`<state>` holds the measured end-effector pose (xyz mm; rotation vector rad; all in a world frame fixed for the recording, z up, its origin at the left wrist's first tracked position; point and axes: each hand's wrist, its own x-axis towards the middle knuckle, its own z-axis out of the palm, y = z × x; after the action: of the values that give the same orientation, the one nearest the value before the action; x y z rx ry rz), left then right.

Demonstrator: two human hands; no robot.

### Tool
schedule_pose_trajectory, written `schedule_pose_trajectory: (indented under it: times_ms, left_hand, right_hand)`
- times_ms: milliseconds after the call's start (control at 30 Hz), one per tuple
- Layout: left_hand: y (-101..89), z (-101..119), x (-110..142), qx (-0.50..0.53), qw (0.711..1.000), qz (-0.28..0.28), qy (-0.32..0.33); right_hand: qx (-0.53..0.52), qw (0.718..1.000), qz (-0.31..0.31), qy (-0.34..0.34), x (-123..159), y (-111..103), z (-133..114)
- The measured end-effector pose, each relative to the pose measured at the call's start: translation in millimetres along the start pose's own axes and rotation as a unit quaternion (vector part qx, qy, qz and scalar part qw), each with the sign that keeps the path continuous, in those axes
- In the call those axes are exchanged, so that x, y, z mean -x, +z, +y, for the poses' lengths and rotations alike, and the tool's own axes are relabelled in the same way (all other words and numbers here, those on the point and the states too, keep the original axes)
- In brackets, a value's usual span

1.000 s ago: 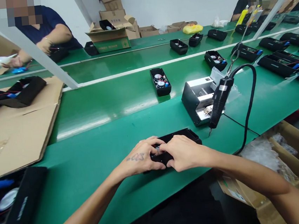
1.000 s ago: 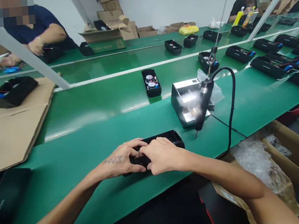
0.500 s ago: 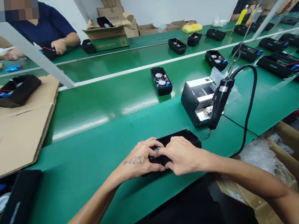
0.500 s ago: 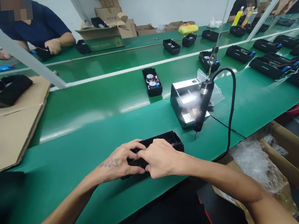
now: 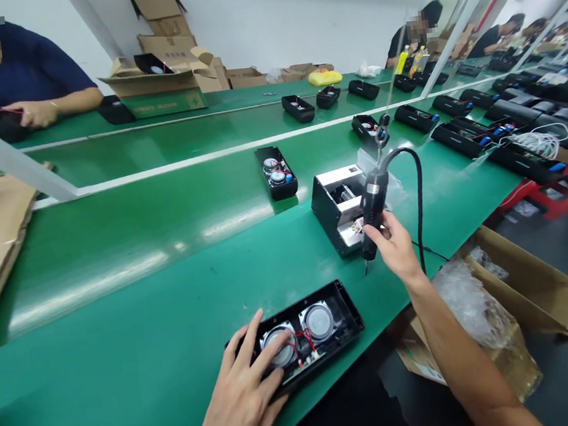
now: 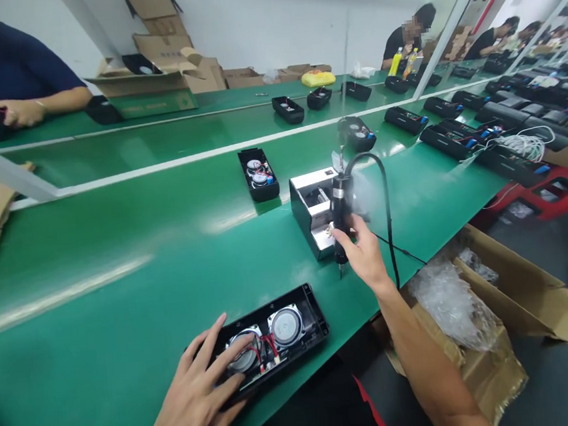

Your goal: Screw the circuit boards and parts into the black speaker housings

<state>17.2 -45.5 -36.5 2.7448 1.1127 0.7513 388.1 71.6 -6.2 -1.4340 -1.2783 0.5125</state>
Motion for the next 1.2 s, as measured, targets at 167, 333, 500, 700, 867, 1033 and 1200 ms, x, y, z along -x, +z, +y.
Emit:
schedule_pose_trajectory:
  times_ms: [167,333,500,700,867,1033,1200]
  left_hand:
    - [-0.9,-4,-1,0.01,1.0,0.019,-0.007]
    - [10.2,-3,-1,0.013,0.997,0.075,-0.002]
    - [19.9,6,-21,-0.03,0.994,0.101,-0.019]
    - [20.4,13,-38,-0.05,0.993,0.102,-0.016]
    - [23.2,15,-35,-0.022,0.993,0.113,-0.032]
    - [17.5,6,-34,-0.047,0.996,0.076,0.002]
    - [11.2,9,-35,-0.057,0.997,0.049,-0.006]
  right_hand:
    - [-0.183,0.983,0.002,-0.007,22,10,-2]
    - [-0.253,0.967,0.028,-0.009,8,5,-20]
    - [-0.225,0.959,0.127,-0.112,-37,2,-51]
    - [-0.121,0.984,0.104,-0.077,-58,19,-50]
    - [-0.123,0.992,-0.027,-0.022,-45,15,-45]
    - [-0.246,0.964,-0.102,0.022,-8,0,-62]
    - [-0.345,0.937,-0.043,-0.043,38,-4,-87]
